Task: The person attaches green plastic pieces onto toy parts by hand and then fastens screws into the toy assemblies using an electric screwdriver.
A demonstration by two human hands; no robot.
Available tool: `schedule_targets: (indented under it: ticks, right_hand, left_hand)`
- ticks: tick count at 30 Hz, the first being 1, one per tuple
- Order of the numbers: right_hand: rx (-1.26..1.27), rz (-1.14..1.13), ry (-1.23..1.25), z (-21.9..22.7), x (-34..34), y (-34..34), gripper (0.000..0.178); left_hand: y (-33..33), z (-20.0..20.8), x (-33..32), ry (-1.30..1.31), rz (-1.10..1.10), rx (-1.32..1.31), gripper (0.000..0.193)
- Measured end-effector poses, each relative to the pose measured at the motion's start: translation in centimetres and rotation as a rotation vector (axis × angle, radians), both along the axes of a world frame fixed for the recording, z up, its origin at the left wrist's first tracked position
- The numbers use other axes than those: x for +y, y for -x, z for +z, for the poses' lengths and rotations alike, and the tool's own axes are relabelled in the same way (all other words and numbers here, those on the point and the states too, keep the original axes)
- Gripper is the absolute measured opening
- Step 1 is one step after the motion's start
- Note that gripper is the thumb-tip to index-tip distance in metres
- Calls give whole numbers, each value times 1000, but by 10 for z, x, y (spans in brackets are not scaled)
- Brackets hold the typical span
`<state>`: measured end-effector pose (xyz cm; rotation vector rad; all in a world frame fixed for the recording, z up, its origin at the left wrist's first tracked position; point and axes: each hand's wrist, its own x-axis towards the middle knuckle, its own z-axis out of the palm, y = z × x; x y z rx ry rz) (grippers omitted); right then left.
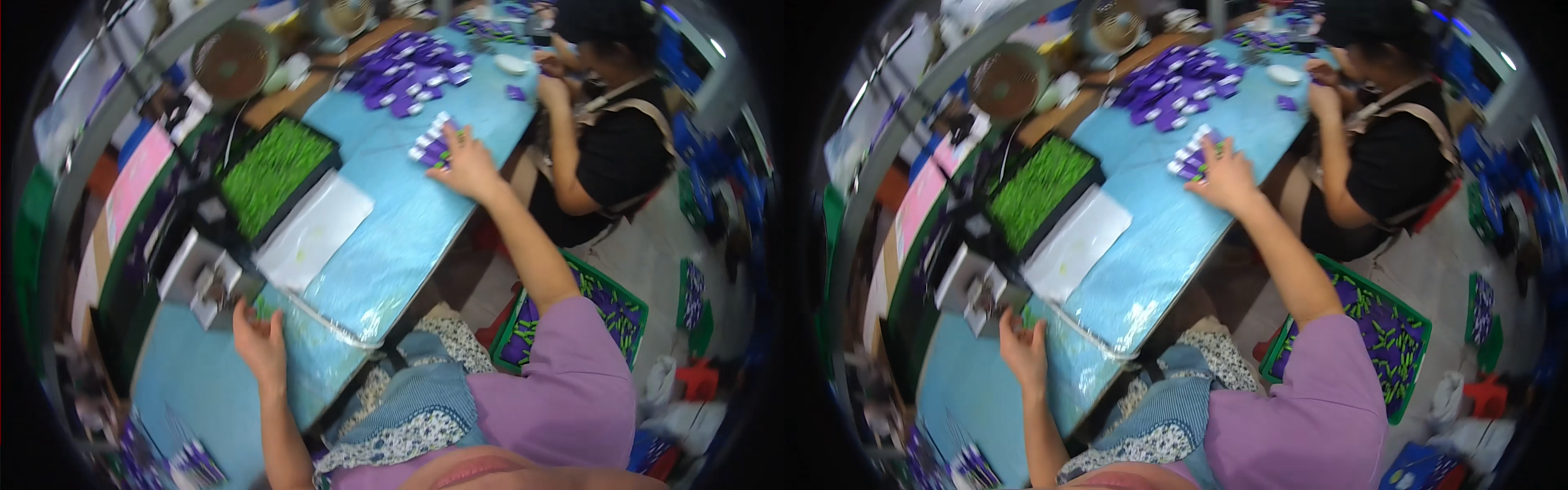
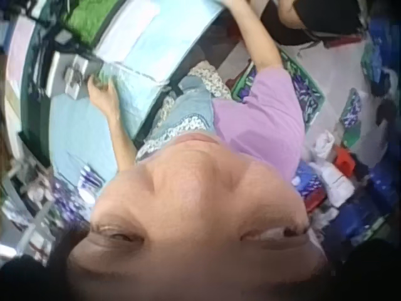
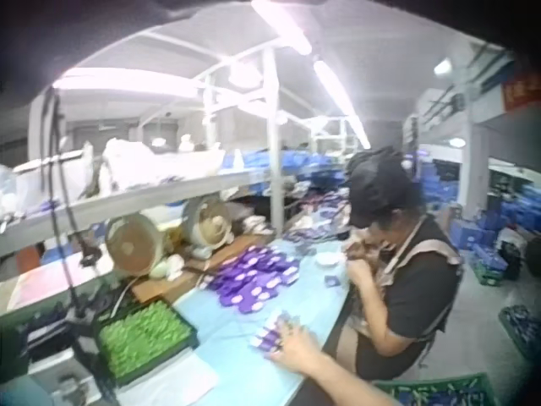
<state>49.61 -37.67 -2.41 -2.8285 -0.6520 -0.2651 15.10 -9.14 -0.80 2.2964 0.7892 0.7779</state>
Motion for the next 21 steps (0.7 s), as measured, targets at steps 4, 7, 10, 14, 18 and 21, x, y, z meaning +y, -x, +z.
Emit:
schedule_targets:
  ticks: [4, 7, 10, 14, 18, 21]
  right_hand:
    - [5, -19, 7, 18, 7, 14, 81]
    - [73, -36, 8, 25, -5, 7, 72]
    - [31, -62, -39, 22, -7, 4, 68]
    - [11, -122, 62, 21, -3, -1, 73]
    - [0, -106, -13, 10, 8, -17, 70]
    - [143, -95, -317, 19, -14, -22, 66]
  left_hand:
    - [17, 3, -8, 81, -56, -80, 56]
    - [19, 3, -16, 82, -89, -87, 52]
    - [25, 5, -21, 57, -80, -78, 48]
    - [37, 2, -22, 64, -47, -108, 45]
    - [50, 4, -22, 138, 13, -133, 44]
    - [62, 8, -30, 144, 1, -180, 44]
